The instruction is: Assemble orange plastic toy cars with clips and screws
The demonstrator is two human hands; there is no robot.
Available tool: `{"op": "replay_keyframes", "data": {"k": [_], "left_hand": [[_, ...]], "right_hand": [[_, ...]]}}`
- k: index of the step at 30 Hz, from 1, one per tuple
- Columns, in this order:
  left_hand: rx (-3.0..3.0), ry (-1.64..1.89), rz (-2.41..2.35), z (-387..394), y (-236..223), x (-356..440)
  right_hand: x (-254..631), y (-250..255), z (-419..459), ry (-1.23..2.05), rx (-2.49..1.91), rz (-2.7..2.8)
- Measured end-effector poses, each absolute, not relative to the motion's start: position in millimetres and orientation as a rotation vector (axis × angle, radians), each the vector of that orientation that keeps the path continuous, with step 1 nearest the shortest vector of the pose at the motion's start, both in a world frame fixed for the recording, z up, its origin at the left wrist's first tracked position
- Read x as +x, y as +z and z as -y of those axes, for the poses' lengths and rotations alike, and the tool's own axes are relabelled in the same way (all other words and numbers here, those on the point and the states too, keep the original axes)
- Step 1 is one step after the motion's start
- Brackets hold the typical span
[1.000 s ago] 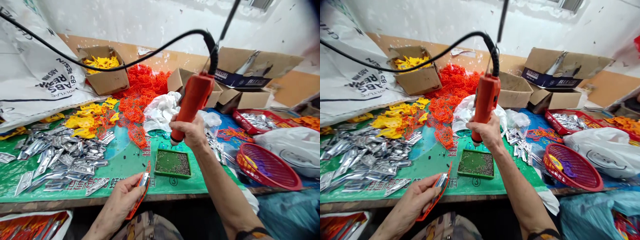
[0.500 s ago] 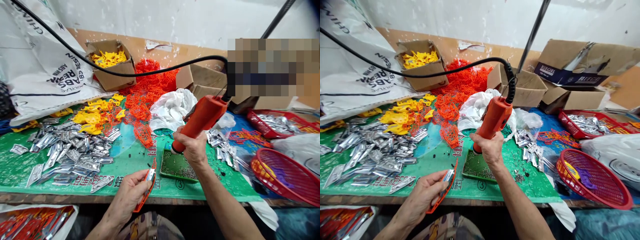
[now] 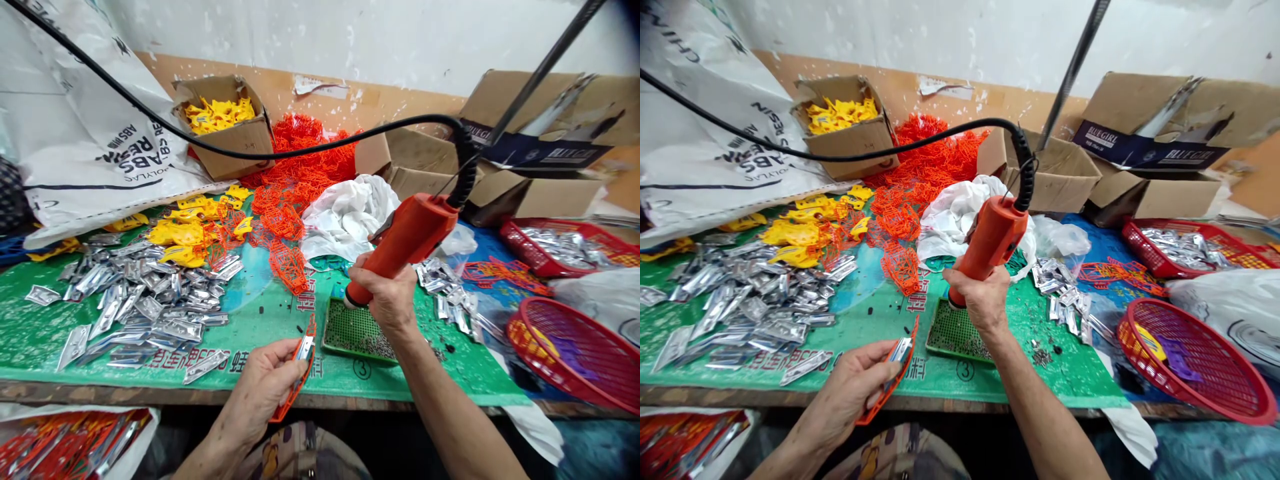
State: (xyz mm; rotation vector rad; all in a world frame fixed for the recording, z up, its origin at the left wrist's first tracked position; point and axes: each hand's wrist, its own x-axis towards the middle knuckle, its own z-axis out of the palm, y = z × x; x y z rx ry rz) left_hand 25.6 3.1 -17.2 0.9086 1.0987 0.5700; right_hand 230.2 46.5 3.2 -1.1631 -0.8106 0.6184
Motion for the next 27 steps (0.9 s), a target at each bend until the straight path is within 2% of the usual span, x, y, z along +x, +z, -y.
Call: {"op": "replay_keyframes", "data": {"k": [18,27], "left_hand": [[0.912,0.543,-1.023,-6.7,-23.1,27.5],[0.873,0.588,-1.016,-6.4,-22.4,32.0]], "right_hand": [[232.0,2.2,-45.4,0.622,-1.129,0.850],[216.3,46.6,-17.7,0.740,-0.861,0.825]]}}
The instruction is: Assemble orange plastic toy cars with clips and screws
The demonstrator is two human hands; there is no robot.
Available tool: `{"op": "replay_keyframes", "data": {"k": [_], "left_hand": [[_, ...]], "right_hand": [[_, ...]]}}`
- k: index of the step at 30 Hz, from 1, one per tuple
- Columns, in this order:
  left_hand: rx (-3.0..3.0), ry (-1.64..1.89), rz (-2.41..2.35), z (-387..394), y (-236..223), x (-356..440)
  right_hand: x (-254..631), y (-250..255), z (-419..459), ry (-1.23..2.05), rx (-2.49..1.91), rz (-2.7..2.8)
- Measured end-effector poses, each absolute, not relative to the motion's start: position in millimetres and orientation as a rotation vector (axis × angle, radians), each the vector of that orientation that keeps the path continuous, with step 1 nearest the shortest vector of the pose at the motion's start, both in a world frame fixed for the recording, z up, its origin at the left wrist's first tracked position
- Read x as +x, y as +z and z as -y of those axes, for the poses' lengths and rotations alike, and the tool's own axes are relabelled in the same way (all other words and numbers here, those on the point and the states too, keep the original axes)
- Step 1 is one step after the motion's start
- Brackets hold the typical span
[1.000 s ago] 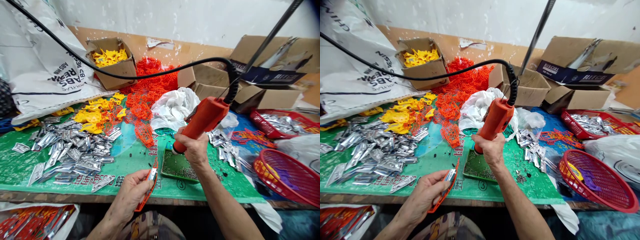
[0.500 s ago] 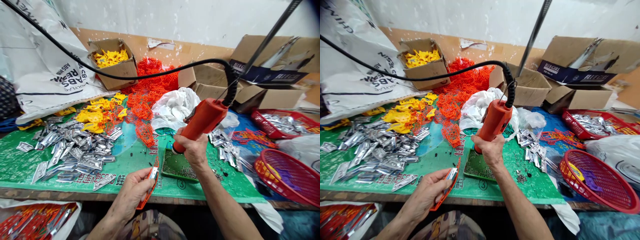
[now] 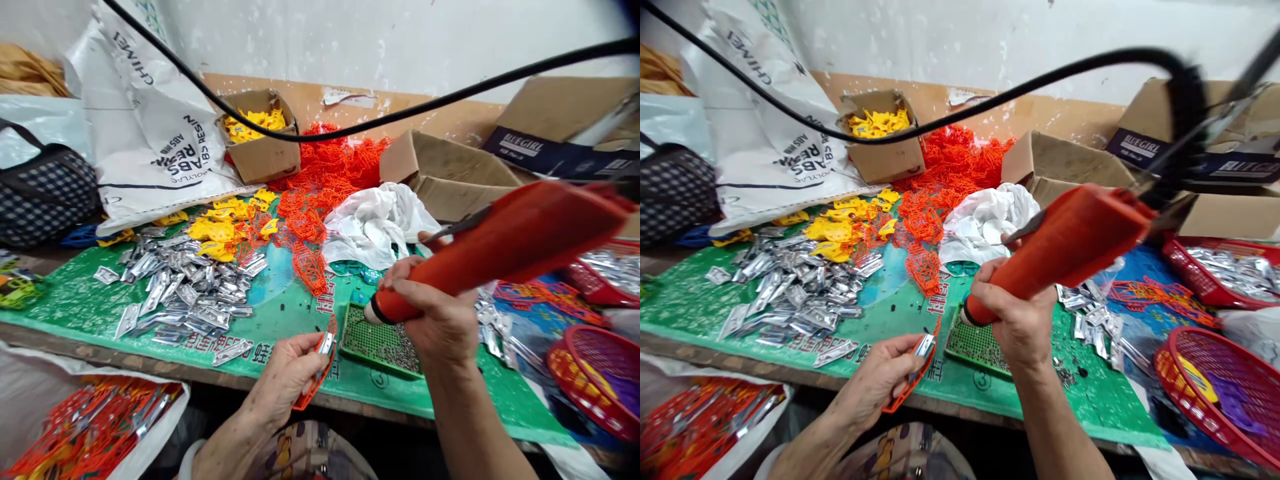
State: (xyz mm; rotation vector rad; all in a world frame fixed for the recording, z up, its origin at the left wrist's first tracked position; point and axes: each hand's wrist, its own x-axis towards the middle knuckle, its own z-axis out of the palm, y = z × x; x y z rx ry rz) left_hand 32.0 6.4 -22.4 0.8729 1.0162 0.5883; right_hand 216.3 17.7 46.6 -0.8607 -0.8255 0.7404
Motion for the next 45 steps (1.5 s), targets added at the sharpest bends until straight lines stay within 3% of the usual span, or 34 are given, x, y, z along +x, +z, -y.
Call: {"op": "replay_keyframes", "data": {"k": [11,45], "left_hand": [[0.841,0.607,-0.959,-3.2,-29.4,30.3],[0.792,0.642,-0.971,1.0,-17.6,37.2]], "right_hand": [[181.9,57.6,0.6,0.911,-0.719,0.814],[183.3,41.4,2.2,0.920,-0.781,0.942]]}}
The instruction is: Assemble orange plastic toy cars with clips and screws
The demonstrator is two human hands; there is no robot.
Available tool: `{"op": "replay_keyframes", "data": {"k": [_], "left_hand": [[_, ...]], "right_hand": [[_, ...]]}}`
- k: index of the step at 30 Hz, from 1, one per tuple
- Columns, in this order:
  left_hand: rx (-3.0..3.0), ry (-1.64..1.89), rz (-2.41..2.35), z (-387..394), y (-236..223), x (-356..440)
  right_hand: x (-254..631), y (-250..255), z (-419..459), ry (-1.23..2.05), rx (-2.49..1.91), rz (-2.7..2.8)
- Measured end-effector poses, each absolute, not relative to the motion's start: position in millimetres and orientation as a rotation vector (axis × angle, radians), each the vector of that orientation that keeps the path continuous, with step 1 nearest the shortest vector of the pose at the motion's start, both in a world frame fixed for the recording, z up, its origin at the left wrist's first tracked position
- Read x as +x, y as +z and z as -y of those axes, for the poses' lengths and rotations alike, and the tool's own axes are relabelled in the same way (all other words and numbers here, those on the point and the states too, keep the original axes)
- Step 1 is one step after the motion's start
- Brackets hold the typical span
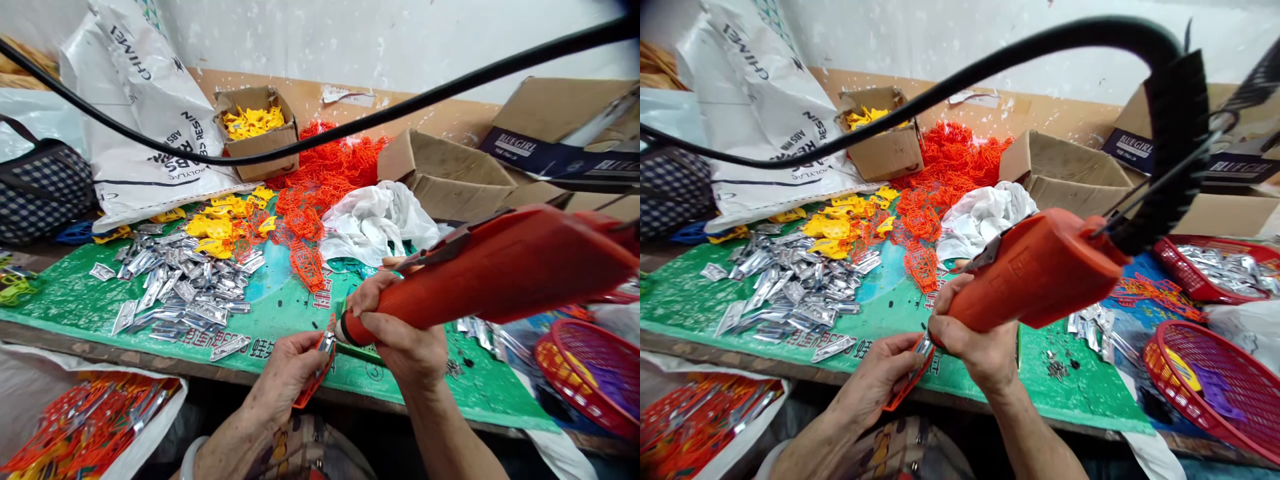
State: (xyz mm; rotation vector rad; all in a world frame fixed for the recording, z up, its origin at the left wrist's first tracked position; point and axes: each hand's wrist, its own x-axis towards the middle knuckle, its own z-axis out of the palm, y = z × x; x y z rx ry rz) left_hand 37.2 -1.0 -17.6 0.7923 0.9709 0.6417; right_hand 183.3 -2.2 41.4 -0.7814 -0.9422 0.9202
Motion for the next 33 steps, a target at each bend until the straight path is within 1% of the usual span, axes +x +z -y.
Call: {"op": "replay_keyframes", "data": {"k": [2,4,6,8,14,23,33], "left_hand": [[0.836,0.645,-1.006,-1.2,-13.9,36.8],[0.875,0.636,-1.032,-3.8,-12.8,35.2],[0.897,0.619,-1.039,-6.3,-15.3,32.8],[0.909,0.614,-1.019,-8.2,-20.5,30.6],[0.948,0.624,-0.980,-10.4,-30.0,29.9],[1.002,0.611,-0.993,-13.0,-23.4,29.0],[1.089,0.608,-0.977,-14.8,-32.6,27.4]], "right_hand": [[188.6,45.0,-2.3,0.888,-0.761,0.922],[197.5,44.3,-9.1,0.775,-0.795,0.894],[208.1,38.3,-17.4,0.654,-0.867,0.861],[217.5,28.6,-25.3,0.604,-0.943,0.840],[226.2,6.9,-36.8,0.614,-1.005,0.838],[226.2,1.4,-39.0,0.610,-1.050,0.825],[224.9,0.2,-39.2,0.626,-1.038,0.818]]}}
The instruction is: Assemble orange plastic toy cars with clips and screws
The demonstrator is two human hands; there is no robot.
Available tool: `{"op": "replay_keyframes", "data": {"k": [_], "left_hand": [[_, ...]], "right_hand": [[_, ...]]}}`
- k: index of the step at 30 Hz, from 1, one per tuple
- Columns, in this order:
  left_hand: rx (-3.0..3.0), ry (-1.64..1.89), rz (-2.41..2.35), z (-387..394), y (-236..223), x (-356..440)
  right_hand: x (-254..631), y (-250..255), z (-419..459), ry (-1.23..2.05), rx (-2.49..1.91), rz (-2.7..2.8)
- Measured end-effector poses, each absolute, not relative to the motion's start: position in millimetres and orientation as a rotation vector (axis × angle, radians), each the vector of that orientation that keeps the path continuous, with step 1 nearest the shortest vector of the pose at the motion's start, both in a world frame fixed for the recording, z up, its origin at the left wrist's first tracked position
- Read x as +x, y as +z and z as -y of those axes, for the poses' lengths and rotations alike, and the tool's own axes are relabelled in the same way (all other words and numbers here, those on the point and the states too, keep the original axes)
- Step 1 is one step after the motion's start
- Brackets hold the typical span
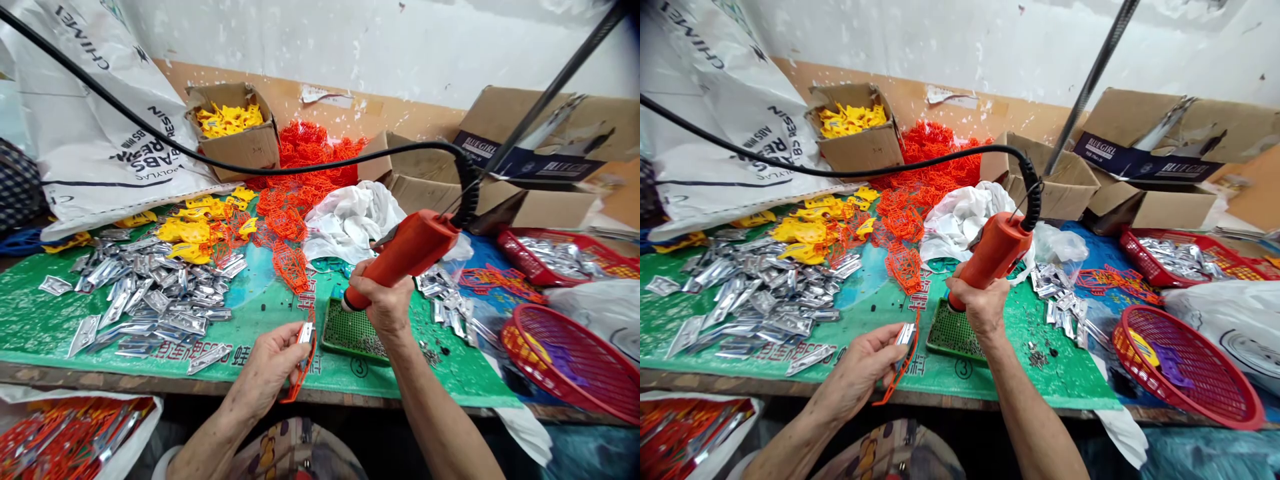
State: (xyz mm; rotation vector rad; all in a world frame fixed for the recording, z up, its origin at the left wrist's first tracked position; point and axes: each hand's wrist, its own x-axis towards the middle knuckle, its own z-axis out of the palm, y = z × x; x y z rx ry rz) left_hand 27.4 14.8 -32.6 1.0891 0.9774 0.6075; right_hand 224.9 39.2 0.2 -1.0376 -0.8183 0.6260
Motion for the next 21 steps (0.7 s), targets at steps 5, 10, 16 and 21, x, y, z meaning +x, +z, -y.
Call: {"op": "replay_keyframes", "data": {"k": [5,10,16,21], "left_hand": [[1.086,0.613,-1.046,-15.1,-28.7,31.1],[1.103,0.572,-1.049,-16.8,-20.8,31.7],[1.315,0.456,-1.100,-29.4,-13.2,33.0],[1.415,0.361,-1.096,-37.8,-5.8,37.1]], "right_hand": [[224.8,-1.0,-39.9,0.622,-1.040,0.831],[223.0,-1.3,-39.6,0.640,-1.010,0.845],[226.7,0.2,-40.5,0.624,-1.037,0.838],[228.6,22.0,-32.1,0.655,-0.935,0.828]]}}
